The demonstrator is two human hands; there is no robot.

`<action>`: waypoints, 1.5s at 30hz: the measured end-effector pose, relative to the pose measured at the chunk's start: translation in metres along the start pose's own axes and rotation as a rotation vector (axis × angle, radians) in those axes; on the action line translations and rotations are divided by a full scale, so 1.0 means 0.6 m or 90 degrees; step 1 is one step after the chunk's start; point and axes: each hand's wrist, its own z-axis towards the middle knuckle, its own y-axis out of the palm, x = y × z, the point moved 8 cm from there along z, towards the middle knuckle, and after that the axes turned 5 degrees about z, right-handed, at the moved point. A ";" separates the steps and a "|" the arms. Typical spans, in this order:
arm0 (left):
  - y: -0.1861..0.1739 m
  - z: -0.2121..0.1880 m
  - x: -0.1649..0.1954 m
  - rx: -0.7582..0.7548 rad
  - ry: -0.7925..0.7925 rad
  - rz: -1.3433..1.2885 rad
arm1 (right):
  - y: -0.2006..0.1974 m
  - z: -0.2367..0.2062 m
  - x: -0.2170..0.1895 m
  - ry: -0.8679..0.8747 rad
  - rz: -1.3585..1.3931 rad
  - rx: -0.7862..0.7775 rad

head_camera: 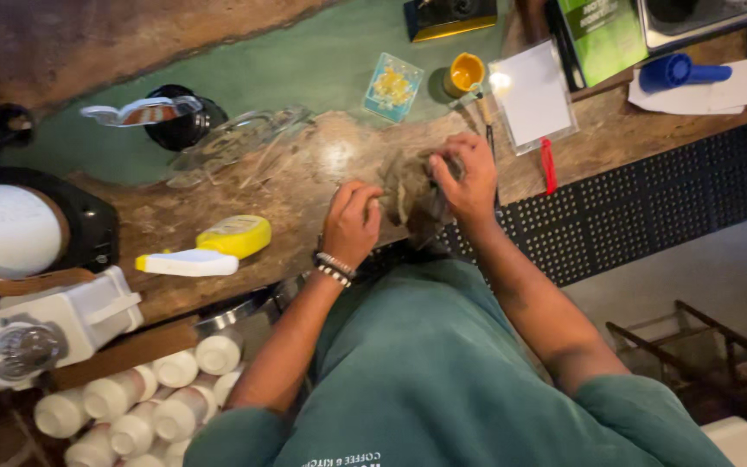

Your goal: The person wipes a metal coffee tamper with a cloth, then sprays and wipes a clear acrylic sign, and finally wipes a small transparent plastic container. The person uses a spray bottle and a cloth to clean each item on the counter.

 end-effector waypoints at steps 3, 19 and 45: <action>0.002 -0.058 -0.031 0.027 -0.117 -0.018 | -0.046 0.027 0.035 -0.011 -0.002 0.089; -0.212 -0.167 -0.178 0.521 -0.217 0.057 | 0.055 0.019 -0.062 -0.244 0.288 -0.348; 0.247 0.187 0.041 0.085 -0.149 0.000 | -0.164 0.045 0.082 0.320 0.558 -0.233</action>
